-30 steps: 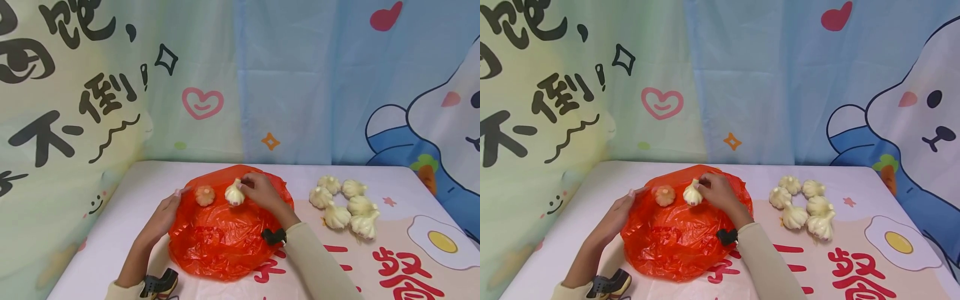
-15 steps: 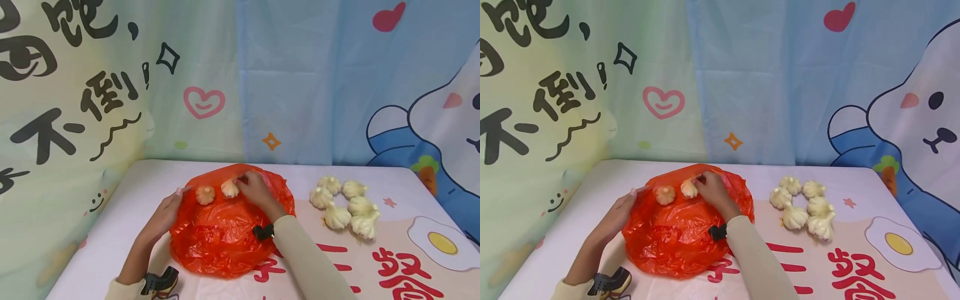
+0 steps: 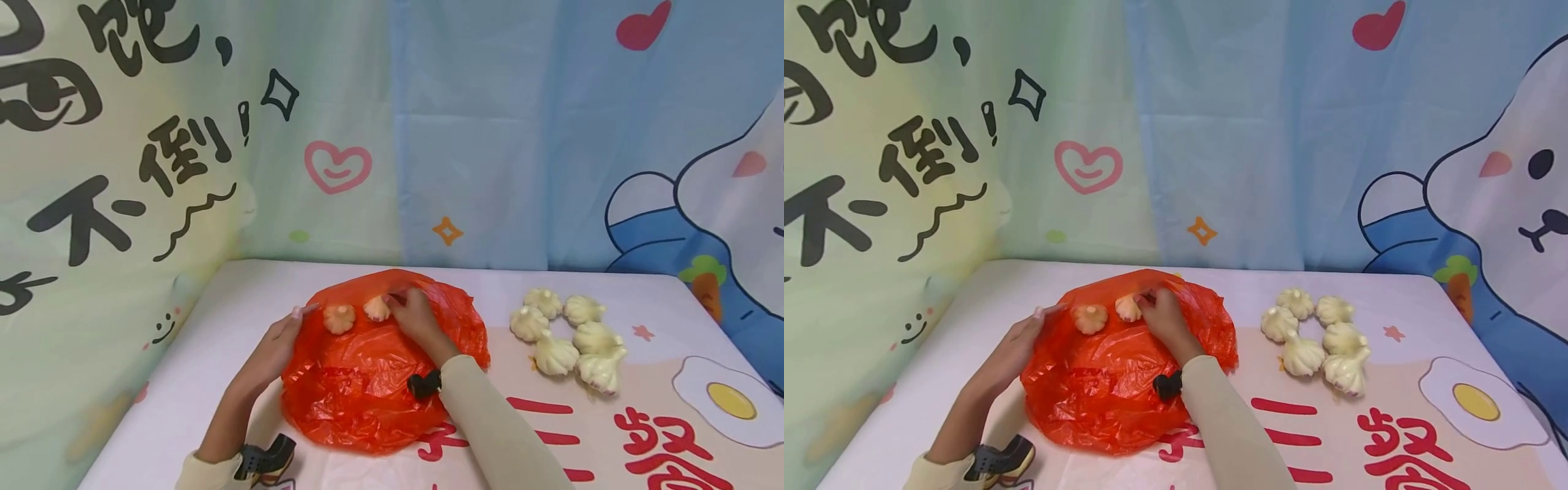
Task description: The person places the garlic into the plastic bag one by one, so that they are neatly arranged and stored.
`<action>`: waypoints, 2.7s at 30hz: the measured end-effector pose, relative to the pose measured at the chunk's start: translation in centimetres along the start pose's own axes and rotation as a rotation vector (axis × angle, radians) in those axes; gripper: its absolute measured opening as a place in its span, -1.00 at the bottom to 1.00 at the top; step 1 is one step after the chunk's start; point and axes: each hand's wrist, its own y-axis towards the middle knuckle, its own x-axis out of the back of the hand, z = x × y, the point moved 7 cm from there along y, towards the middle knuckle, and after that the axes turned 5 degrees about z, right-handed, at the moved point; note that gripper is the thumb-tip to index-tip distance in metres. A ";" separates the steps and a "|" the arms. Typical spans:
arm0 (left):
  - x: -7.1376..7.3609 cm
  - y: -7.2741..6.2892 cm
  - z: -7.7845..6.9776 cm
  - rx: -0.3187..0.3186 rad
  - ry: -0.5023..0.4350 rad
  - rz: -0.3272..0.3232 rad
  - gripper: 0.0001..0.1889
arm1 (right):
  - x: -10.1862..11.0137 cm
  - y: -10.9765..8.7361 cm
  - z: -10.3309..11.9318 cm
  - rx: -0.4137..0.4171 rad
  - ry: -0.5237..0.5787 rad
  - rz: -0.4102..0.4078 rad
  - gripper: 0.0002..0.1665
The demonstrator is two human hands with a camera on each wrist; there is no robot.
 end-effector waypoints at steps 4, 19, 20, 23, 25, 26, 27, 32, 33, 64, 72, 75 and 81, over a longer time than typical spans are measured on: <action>0.0 0.1 0.1 0.002 0.004 -0.004 -0.35 | 0.0 0.0 0.0 0.009 -0.007 -0.007 -0.72; -0.3 0.7 -0.1 0.012 0.020 -0.002 -0.36 | 1.2 0.0 0.7 0.007 -0.123 -0.003 -0.65; -0.2 0.7 -0.1 0.011 0.022 -0.005 -0.36 | 1.6 0.0 1.0 0.029 -0.137 -0.022 -0.65; -0.2 0.7 -0.2 0.013 0.025 -0.010 -0.35 | 2.6 -0.1 1.8 0.095 -0.161 -0.073 -0.69; -0.1 0.7 -0.2 0.018 0.022 -0.013 -0.34 | 3.0 -0.3 2.0 0.102 -0.152 -0.080 -0.72; -0.1 0.7 -0.1 0.023 0.022 -0.016 -0.34 | 3.1 -0.4 2.1 0.105 -0.145 -0.077 -0.73; -0.1 0.7 -0.1 0.024 0.025 -0.016 -0.34 | 3.2 -0.5 2.2 0.104 -0.133 -0.074 -0.75; -0.2 0.5 0.2 0.037 0.026 -0.014 -0.34 | 3.4 -1.4 3.0 0.157 -0.055 -0.053 -0.71; -0.2 0.5 0.3 0.036 0.026 -0.014 -0.34 | 3.5 -1.6 3.2 0.177 -0.048 -0.048 -0.69; 0.7 0.1 -0.1 -0.024 -0.012 -0.002 -0.37 | 11.9 -13.0 6.5 0.394 -0.107 -0.027 -0.69; 0.8 0.0 -0.1 -0.043 -0.041 0.012 -0.37 | 13.5 -15.1 5.9 0.404 -0.196 -0.031 -0.65; 0.7 0.0 -0.1 -0.035 -0.040 0.004 -0.37 | 14.2 -15.8 5.1 0.368 -0.228 -0.029 -0.64; 0.8 0.0 -0.1 -0.022 -0.041 -0.011 -0.37 | 16.5 -17.1 3.2 0.253 -0.265 -0.077 -0.67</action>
